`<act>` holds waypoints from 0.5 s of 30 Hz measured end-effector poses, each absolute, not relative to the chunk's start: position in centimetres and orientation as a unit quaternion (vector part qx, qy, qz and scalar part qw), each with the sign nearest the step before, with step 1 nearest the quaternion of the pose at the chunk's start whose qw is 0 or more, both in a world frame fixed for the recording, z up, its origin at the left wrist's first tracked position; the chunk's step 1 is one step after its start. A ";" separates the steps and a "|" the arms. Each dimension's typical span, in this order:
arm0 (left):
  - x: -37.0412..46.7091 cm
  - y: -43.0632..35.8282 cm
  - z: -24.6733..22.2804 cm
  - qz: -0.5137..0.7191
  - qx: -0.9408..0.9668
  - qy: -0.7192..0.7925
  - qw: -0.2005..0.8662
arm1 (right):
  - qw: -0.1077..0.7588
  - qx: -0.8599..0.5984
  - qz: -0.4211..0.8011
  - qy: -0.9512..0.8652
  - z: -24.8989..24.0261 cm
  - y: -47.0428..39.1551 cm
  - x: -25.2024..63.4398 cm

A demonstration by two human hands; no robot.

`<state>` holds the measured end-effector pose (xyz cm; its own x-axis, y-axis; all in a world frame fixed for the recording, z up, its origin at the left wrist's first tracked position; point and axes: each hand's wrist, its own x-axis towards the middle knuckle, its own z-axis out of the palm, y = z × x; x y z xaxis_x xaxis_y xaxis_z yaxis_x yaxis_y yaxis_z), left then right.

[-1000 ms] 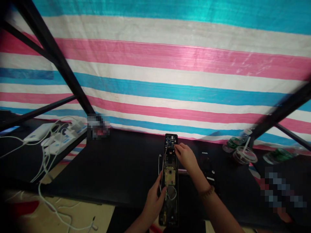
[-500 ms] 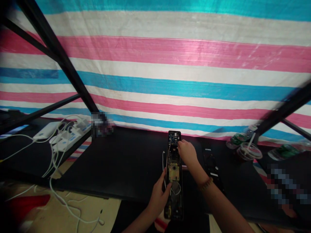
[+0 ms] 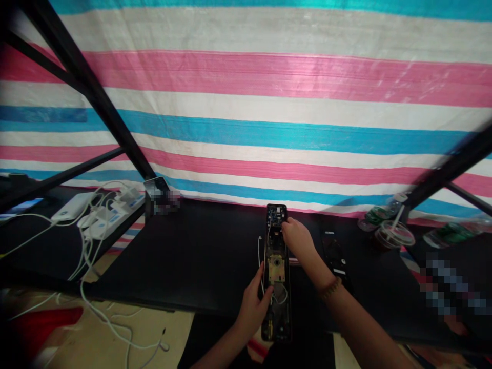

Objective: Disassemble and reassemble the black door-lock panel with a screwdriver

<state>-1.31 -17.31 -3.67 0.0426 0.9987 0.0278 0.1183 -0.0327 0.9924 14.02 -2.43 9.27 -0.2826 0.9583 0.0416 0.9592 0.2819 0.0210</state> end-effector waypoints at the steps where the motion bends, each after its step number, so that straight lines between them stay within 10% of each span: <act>1: -1.3 -17.3 -3.8 0.465 0.549 0.511 0.470 | 0.006 -0.599 -0.017 -0.800 9.4 -2.3 13.9; 15: -1.4 -17.6 -3.7 0.449 0.566 0.508 0.469 | 0.009 -0.605 -0.019 -0.796 9.5 -2.2 13.3</act>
<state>-1.45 -17.58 -3.73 0.0809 0.9962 0.0321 0.1526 -0.0442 0.9873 13.35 -2.16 9.46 -0.2666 0.9631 0.0374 0.9637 0.2660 0.0203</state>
